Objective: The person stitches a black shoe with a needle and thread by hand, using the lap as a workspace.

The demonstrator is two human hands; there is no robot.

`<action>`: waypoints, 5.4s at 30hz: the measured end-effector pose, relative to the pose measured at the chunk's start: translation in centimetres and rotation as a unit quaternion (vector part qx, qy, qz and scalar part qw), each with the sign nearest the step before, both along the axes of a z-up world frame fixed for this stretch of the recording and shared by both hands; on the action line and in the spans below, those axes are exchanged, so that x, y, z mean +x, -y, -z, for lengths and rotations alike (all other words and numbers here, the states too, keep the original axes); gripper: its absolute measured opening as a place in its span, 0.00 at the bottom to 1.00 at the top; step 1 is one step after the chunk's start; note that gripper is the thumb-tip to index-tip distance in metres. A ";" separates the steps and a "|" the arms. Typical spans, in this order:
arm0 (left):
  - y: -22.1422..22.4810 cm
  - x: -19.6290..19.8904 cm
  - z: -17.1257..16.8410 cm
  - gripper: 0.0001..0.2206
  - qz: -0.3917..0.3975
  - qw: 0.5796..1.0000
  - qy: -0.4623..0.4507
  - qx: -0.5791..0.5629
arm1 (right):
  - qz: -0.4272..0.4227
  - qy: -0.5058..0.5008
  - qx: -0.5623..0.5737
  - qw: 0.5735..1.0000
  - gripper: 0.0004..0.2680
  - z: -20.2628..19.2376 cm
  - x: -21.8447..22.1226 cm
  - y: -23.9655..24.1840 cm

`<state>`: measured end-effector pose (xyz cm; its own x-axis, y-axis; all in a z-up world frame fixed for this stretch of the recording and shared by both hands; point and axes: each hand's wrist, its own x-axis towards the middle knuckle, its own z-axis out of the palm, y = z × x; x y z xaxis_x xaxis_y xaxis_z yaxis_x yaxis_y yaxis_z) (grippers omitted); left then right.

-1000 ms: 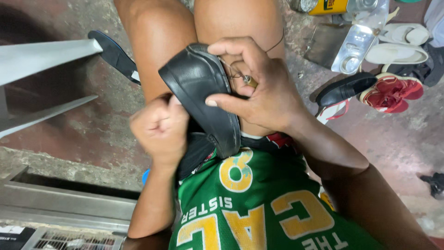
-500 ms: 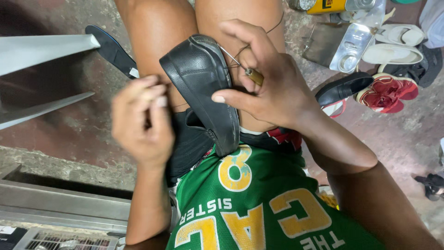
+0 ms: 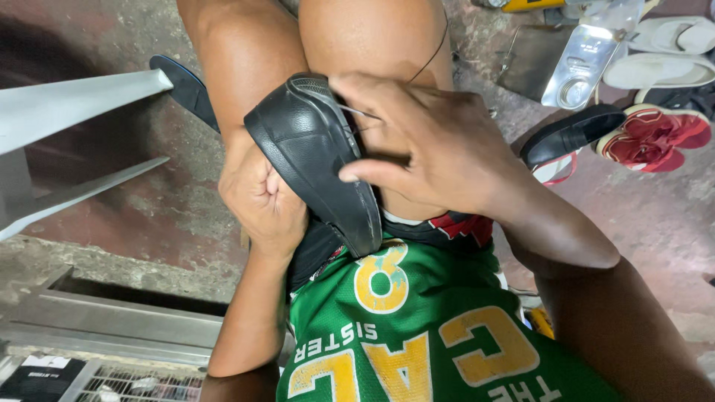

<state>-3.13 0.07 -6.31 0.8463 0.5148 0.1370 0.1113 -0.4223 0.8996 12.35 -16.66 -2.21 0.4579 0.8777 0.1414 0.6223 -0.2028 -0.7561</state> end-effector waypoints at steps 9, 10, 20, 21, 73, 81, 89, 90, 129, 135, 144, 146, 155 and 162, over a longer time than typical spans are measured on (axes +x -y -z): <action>0.5 -1.0 -0.1 0.05 -0.023 0.986 -0.052 -0.156 | 0.041 -0.195 -0.017 0.980 0.08 1.6 1.2 1.8; 0.2 -0.9 -0.5 0.07 0.012 0.984 -0.057 -0.167 | 0.064 -0.260 0.033 0.963 0.07 1.6 1.2 1.8; -0.1 0.3 -1.2 0.09 0.040 0.994 -0.060 -0.084 | 0.041 -0.465 0.228 0.854 0.07 1.9 -0.5 -0.6; 0.0 0.2 -1.0 0.08 0.038 0.994 -0.055 -0.083 | 0.033 -0.451 0.221 0.864 0.07 1.7 -0.6 -1.0; 2.0 1.7 2.1 0.12 0.045 0.882 -0.006 -0.469 | 0.129 -0.039 0.005 0.991 0.10 -0.3 -3.0 4.3; 1.9 1.5 1.3 0.10 0.040 0.898 -0.041 -0.437 | 0.090 -0.004 -0.051 0.995 0.12 -2.8 -2.0 4.0; 1.4 1.4 1.1 0.11 0.063 0.902 -0.061 -0.424 | 0.009 0.097 -0.123 0.988 0.09 -5.2 0.3 2.8; 1.3 1.4 1.1 0.11 0.065 0.902 -0.064 -0.422 | -0.005 0.096 -0.128 0.987 0.09 -5.2 0.9 2.5; -7.1 -7.3 1.7 0.08 -0.097 0.913 -0.046 -0.393 | -0.060 -0.119 -0.083 0.988 0.05 -1.4 4.1 2.9; -11.2 -9.9 6.6 0.11 -0.214 0.858 -0.043 -0.466 | -0.047 -0.114 -0.074 0.990 0.03 -0.8 4.2 3.5; -4.5 -4.0 0.2 0.09 -0.007 0.989 0.017 0.146 | -0.014 -0.148 -0.078 0.986 0.02 -0.2 4.0 4.3; -1.5 -2.0 -1.2 0.11 0.101 0.991 0.018 0.082 | -0.037 -0.114 -0.060 0.991 0.02 -0.1 4.3 4.0; -0.9 -2.2 0.0 0.04 0.075 0.966 0.016 -0.249 | -0.029 -0.128 -0.045 0.990 0.02 0.1 3.6 4.7; -0.7 -1.6 0.3 0.12 -0.006 0.807 0.065 -0.587 | -0.063 -0.116 -0.018 0.991 0.02 -0.7 3.9 4.2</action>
<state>-4.70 0.78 -6.58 0.8575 0.3631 -0.3644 -0.0183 0.7294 0.6839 16.26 -20.83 -1.55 0.3617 0.9322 0.0124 0.4544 -0.1647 -0.8755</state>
